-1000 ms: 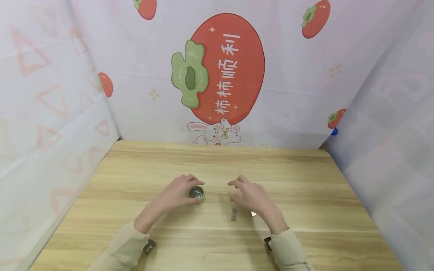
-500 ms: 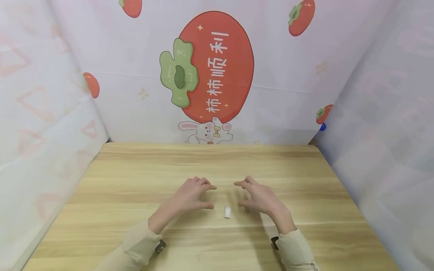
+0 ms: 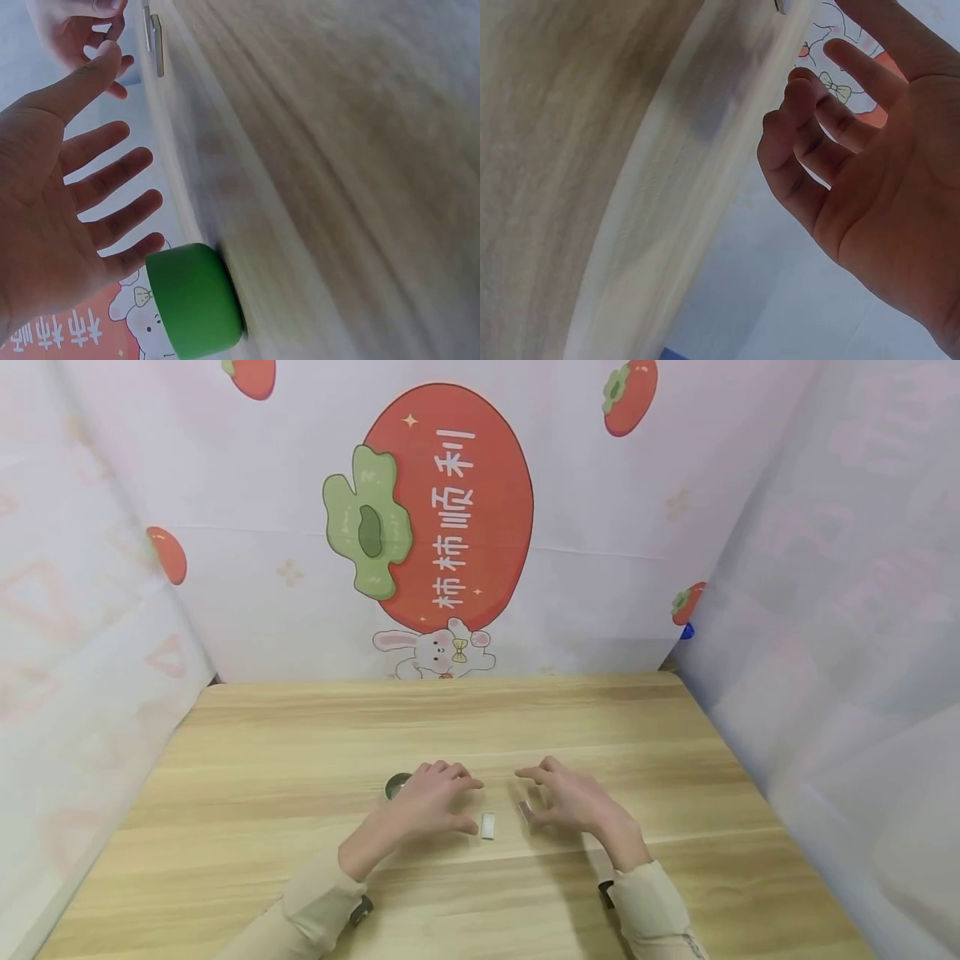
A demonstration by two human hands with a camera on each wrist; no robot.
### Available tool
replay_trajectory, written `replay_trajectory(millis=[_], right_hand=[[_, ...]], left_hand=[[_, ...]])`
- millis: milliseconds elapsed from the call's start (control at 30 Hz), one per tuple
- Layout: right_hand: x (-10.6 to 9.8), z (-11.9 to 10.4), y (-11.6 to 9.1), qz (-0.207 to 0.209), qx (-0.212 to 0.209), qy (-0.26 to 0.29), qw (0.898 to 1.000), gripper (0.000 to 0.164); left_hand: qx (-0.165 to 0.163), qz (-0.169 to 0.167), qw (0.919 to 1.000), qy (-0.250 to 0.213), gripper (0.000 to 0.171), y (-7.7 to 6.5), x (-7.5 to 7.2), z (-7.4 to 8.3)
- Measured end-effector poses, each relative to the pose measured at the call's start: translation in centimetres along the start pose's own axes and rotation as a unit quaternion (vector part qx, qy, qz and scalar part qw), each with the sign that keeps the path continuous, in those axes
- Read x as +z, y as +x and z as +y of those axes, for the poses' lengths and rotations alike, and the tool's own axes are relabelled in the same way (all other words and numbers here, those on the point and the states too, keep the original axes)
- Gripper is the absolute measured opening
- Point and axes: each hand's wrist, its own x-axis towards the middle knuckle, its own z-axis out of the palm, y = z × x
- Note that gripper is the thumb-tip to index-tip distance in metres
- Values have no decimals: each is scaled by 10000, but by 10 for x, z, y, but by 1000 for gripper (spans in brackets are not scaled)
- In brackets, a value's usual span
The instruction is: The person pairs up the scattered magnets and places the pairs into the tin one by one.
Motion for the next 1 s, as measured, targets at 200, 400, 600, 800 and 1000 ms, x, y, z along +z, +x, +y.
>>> replay_trajectory(millis=[200,400,600,800,1000], right_hand=[[5,2,3,-253,108,96,9996,74],[6,5,-1,-318,203,231,9990,72],[6,10,-2,-293,66,261,9992,61],[8,13,-1,-177,-196,226,9994,45],[9,13,0,-141,-381,175,9990,39]], left_hand=[[-106,-143,9998,72,60,-2,5,2],[49,-96,9998,180,57,1,10,5],[182,-31,9993,324,48,4,13,8],[224,-1,9983,544,39,6,12,12],[160,34,9962,857,34,9,15,17]])
